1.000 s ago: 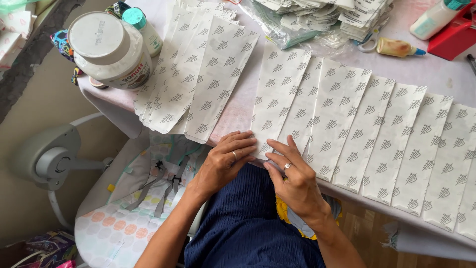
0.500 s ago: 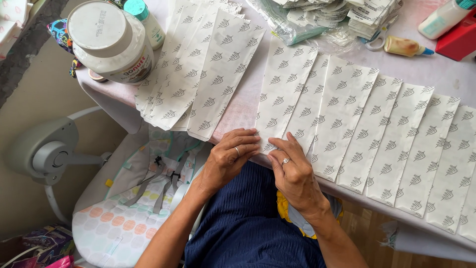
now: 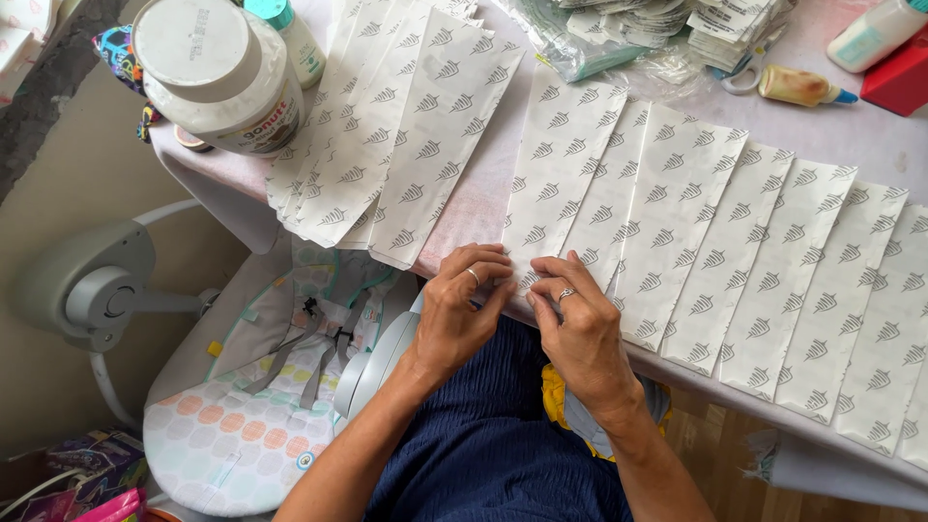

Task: Laying out paper strips, applying glue to the edges, and stacking them together.

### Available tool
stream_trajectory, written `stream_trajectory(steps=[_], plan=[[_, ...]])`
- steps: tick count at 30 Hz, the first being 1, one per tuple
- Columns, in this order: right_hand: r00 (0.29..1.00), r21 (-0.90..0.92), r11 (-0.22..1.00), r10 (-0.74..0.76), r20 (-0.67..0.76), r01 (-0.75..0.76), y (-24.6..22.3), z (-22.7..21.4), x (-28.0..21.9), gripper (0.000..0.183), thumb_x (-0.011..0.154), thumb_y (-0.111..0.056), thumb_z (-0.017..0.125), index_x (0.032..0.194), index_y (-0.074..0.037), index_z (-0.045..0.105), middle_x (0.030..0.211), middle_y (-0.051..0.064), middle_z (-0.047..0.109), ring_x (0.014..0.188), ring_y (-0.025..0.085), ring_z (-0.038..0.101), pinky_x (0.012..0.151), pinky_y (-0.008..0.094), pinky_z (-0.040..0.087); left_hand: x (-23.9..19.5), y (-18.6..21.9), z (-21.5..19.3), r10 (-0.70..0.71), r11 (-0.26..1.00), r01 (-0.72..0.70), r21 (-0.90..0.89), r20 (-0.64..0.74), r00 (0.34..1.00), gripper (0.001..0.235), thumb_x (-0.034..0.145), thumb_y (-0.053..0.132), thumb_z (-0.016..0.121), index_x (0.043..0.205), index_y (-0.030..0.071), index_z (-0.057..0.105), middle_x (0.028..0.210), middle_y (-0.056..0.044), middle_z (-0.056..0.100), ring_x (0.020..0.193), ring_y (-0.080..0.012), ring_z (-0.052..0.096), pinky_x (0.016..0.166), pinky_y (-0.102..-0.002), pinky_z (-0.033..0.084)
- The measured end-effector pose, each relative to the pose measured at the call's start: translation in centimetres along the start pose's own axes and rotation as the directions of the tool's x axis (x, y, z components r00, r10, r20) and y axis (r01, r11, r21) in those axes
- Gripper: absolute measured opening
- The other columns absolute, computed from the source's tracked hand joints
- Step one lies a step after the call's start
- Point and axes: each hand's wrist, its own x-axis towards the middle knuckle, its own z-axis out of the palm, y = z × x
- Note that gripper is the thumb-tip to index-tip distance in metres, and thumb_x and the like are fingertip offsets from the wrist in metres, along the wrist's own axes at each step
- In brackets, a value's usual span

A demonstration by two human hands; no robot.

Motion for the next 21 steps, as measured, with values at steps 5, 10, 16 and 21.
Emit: stream_trajectory(steps=[5,10,16,21], plan=[[1.000,0.017,0.999,0.028,0.011,-0.028,-0.7,-0.4,0.4,0.005,0.089,0.001,0.074,0.093,0.002,0.072,0.111,0.012,0.071,0.105,0.030,0.073,0.110,0.047,0.049,0.4,-0.7,-0.7,-0.016,1.000,0.016,-0.018,-0.007,1.000,0.014,0.087,-0.011,0.069,0.088,0.002,0.076,0.090,-0.008,0.074,0.100,-0.0324,0.075,0.095,-0.042,0.057],[1.000,-0.019,1.000,-0.003,0.002,0.003,-0.2,0.0,-0.1,0.012,0.091,-0.001,0.072,0.102,0.003,0.074,0.112,0.013,0.071,0.108,0.031,0.072,0.113,0.048,0.046,1.6,-2.4,-3.3,0.149,0.872,-0.132,0.471,0.002,0.989,0.019,0.098,0.001,0.062,0.112,0.002,0.075,0.126,-0.020,0.069,0.127,-0.0392,0.060,0.106,-0.050,0.044],[1.000,-0.078,0.997,-0.022,-0.010,0.021,-0.3,0.4,-0.5,0.016,0.092,-0.002,0.071,0.106,0.003,0.074,0.112,0.013,0.071,0.112,0.032,0.070,0.115,0.049,0.045,1.1,-1.9,-1.5,0.105,0.752,-0.164,0.638,0.130,0.986,0.047,0.101,0.026,0.064,0.130,-0.010,0.065,0.138,-0.032,0.060,0.135,-0.0493,0.051,0.112,-0.058,0.039],[1.000,-0.083,0.996,-0.025,0.005,0.025,-0.3,0.4,-0.5,0.017,0.094,-0.002,0.069,0.109,0.003,0.074,0.115,0.014,0.070,0.113,0.032,0.069,0.116,0.049,0.043,0.4,-1.7,0.5,0.045,0.830,-0.134,0.542,0.175,0.984,0.045,0.105,0.032,0.057,0.131,-0.004,0.066,0.140,-0.025,0.061,0.141,-0.0427,0.048,0.115,-0.052,0.036]])
